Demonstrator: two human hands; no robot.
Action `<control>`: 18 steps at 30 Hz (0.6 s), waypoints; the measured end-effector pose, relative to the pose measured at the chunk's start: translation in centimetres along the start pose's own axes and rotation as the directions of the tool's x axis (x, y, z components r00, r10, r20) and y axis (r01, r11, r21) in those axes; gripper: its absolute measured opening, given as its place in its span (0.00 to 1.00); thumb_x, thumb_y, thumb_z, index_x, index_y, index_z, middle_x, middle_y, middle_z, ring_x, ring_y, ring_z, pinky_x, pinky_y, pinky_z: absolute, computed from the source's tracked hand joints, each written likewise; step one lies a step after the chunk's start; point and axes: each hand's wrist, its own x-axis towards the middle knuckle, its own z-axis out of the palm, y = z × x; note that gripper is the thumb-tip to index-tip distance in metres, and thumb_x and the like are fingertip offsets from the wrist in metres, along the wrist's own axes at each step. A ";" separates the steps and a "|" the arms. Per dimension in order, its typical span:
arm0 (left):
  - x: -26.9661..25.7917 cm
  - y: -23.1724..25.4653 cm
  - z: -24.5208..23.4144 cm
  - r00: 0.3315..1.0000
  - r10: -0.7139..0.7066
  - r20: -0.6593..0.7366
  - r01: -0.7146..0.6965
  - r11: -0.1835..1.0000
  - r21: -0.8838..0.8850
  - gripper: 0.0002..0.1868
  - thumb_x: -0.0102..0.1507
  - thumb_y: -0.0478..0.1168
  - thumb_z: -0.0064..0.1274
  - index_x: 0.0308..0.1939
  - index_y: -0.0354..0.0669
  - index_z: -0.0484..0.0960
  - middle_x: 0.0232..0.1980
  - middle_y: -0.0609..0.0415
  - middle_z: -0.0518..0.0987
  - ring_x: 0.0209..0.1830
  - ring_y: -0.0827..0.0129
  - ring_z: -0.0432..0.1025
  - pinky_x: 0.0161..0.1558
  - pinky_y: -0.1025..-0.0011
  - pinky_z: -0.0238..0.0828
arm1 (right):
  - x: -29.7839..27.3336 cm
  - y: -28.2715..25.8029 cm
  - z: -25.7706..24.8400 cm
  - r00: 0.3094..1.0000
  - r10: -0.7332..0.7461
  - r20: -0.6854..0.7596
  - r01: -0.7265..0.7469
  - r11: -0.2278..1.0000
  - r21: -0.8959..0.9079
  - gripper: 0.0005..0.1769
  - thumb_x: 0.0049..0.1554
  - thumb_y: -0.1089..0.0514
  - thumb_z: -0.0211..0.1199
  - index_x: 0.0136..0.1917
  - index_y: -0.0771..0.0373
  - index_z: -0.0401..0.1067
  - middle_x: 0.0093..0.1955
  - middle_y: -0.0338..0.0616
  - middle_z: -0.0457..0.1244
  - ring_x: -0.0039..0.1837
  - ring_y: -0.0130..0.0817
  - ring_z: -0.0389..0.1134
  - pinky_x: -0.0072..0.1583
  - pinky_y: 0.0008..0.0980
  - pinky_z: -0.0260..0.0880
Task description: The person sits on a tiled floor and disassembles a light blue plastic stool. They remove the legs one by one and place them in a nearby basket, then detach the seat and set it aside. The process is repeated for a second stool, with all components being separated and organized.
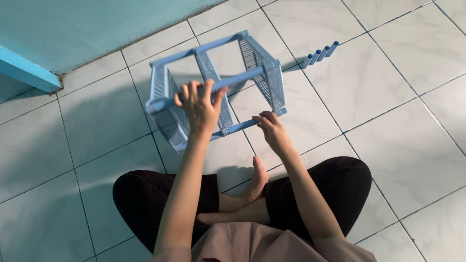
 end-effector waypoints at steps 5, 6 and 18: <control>-5.3 1.2 1.1 0.999 -0.003 0.041 0.005 0.999 -0.039 0.18 0.68 0.63 0.55 0.48 0.59 0.82 0.46 0.57 0.72 0.52 0.61 0.66 0.60 0.50 0.47 | -2.5 3.8 4.1 0.982 0.146 0.117 -0.144 0.989 -0.030 0.22 0.55 0.68 0.65 0.62 0.54 0.74 0.64 0.52 0.62 0.51 0.53 0.72 0.50 0.45 0.75; -6.1 1.3 1.1 0.998 -0.011 0.055 0.014 0.999 -0.051 0.18 0.67 0.63 0.55 0.47 0.59 0.82 0.46 0.58 0.72 0.52 0.62 0.66 0.59 0.50 0.47 | -2.8 4.5 4.6 0.976 0.173 0.135 -0.170 0.985 -0.030 0.23 0.55 0.68 0.65 0.63 0.54 0.73 0.65 0.53 0.62 0.52 0.54 0.72 0.51 0.45 0.75; -9.6 2.7 0.1 0.989 -0.010 0.147 0.027 0.993 -0.114 0.19 0.64 0.60 0.61 0.50 0.56 0.81 0.49 0.58 0.72 0.52 0.62 0.66 0.57 0.52 0.49 | -5.3 10.0 7.3 0.954 0.145 0.261 -0.138 0.989 -0.046 0.31 0.50 0.67 0.67 0.67 0.56 0.69 0.71 0.56 0.59 0.69 0.56 0.63 0.66 0.47 0.69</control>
